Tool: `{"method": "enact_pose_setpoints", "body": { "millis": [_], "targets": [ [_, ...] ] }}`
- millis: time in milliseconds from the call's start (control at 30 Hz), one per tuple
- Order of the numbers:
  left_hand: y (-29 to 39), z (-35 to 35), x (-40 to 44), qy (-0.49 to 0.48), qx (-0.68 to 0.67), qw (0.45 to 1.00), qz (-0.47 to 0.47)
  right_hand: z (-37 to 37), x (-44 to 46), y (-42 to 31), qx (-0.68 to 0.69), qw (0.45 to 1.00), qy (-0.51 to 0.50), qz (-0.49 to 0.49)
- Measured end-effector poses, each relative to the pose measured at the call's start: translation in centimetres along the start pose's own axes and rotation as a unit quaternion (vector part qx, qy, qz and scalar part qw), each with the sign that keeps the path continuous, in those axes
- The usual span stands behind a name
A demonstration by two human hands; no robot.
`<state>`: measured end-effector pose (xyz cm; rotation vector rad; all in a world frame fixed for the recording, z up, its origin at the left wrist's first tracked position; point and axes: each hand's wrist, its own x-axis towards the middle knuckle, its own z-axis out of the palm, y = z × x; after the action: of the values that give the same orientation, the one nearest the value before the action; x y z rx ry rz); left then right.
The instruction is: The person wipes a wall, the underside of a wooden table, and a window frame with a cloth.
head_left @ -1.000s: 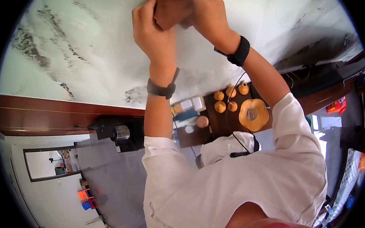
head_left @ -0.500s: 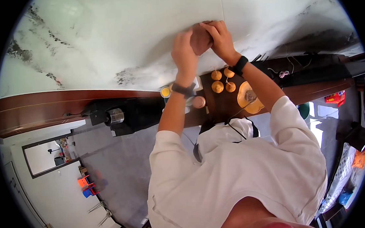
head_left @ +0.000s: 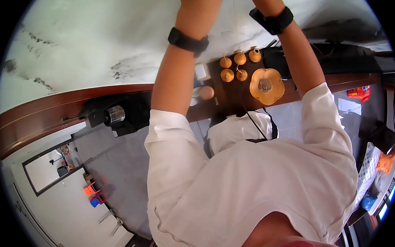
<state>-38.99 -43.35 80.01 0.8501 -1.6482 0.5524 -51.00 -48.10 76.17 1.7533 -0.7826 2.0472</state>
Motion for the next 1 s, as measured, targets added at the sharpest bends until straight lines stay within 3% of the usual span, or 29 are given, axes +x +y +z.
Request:
{"method": "enact_pose_setpoints", "body": {
  "millis": [367, 467, 533, 567, 700, 800, 867, 1000],
  "targets": [
    [-0.1, 2.3, -16.5, -0.178, -0.024, 0.974, -0.14, -3.6, -19.7, 1.6, -0.028, 0.979, -0.116, 0.168],
    [-0.8, 2.1, -22.5, -0.212, -0.003, 0.962, -0.172, -4.5, -23.1, -1.2, 0.102, 0.934, -0.114, 0.322],
    [-1.0, 1.1, -26.9, -0.215, -0.015, 0.95, -0.224, -6.7, -24.8, -2.0, -0.016, 0.916, -0.308, 0.257],
    [-0.2, -0.3, -28.7, -0.209, -0.049, 0.938, -0.272, -7.4, -27.6, -2.5, -0.056, 0.924, -0.305, 0.224],
    [3.0, -7.0, -36.3, -0.278, -0.08, 0.884, -0.368, -12.0, -32.3, -9.5, 0.01, 0.871, -0.384, 0.307],
    [6.5, -11.3, -43.2, -0.331, -0.092, 0.829, -0.442, -16.0, -37.0, -14.5, 0.02, 0.821, -0.439, 0.365],
    [8.7, -13.6, -48.3, -0.352, -0.096, 0.799, -0.478, -19.1, -41.8, -17.2, 0.013, 0.753, -0.495, 0.434],
    [13.2, -16.5, -57.5, -0.37, -0.119, 0.707, -0.59, -23.8, -50.1, -21.7, -0.021, 0.713, -0.534, 0.454]
  ]
}}
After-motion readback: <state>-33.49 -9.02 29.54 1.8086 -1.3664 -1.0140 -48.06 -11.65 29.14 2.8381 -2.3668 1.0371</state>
